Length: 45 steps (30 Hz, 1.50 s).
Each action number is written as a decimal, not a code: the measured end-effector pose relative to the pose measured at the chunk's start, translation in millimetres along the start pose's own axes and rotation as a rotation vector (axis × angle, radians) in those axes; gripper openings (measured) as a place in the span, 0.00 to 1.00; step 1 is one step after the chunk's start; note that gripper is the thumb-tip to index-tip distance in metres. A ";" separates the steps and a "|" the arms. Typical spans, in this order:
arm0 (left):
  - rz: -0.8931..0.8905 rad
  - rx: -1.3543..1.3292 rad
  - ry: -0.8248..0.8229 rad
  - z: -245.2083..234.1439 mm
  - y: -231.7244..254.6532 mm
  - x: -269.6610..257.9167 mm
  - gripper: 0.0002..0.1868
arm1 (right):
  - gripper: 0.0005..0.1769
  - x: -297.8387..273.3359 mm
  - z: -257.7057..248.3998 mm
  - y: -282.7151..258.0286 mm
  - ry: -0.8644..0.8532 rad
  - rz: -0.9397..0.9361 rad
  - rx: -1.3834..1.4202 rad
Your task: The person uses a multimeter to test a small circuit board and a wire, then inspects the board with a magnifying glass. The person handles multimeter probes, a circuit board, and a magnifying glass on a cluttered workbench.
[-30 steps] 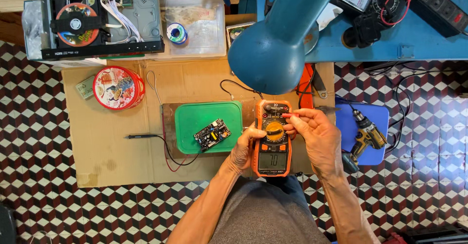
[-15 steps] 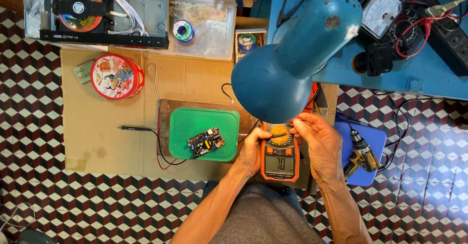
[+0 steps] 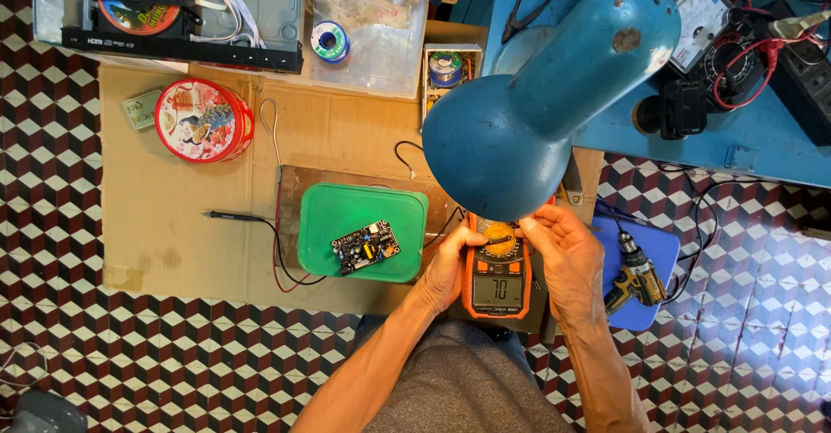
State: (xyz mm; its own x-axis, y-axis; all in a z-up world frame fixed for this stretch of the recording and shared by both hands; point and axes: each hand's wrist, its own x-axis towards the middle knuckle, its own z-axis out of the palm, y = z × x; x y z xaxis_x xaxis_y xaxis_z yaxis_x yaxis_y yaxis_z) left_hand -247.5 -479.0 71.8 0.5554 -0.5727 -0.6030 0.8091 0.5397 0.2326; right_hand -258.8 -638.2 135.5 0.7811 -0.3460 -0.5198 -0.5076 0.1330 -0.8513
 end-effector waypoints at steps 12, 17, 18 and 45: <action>0.127 0.796 0.171 27.7 -2.9 -25.5 0.32 | 0.14 -9.3 -41.5 27.5 -0.150 0.184 0.464; 0.126 0.856 0.169 36.7 -2.1 -39.4 0.33 | 0.13 -17.1 -46.0 33.5 -0.172 0.178 0.499; 0.118 0.868 0.172 37.6 -1.5 -43.0 0.34 | 0.12 -19.0 -44.1 33.1 -0.171 0.164 0.489; 0.062 0.827 0.162 -21.7 -27.4 -55.3 0.27 | 0.13 -77.9 -0.3 6.1 -0.227 -0.530 -0.720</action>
State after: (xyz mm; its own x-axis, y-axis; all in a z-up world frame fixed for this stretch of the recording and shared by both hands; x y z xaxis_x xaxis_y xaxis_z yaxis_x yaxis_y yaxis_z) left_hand -304.6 -448.8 82.2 0.6201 -0.4275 -0.6578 0.6932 -0.0940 0.7146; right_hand -322.9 -610.7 170.8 0.9900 0.0040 -0.1410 -0.1073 -0.6270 -0.7716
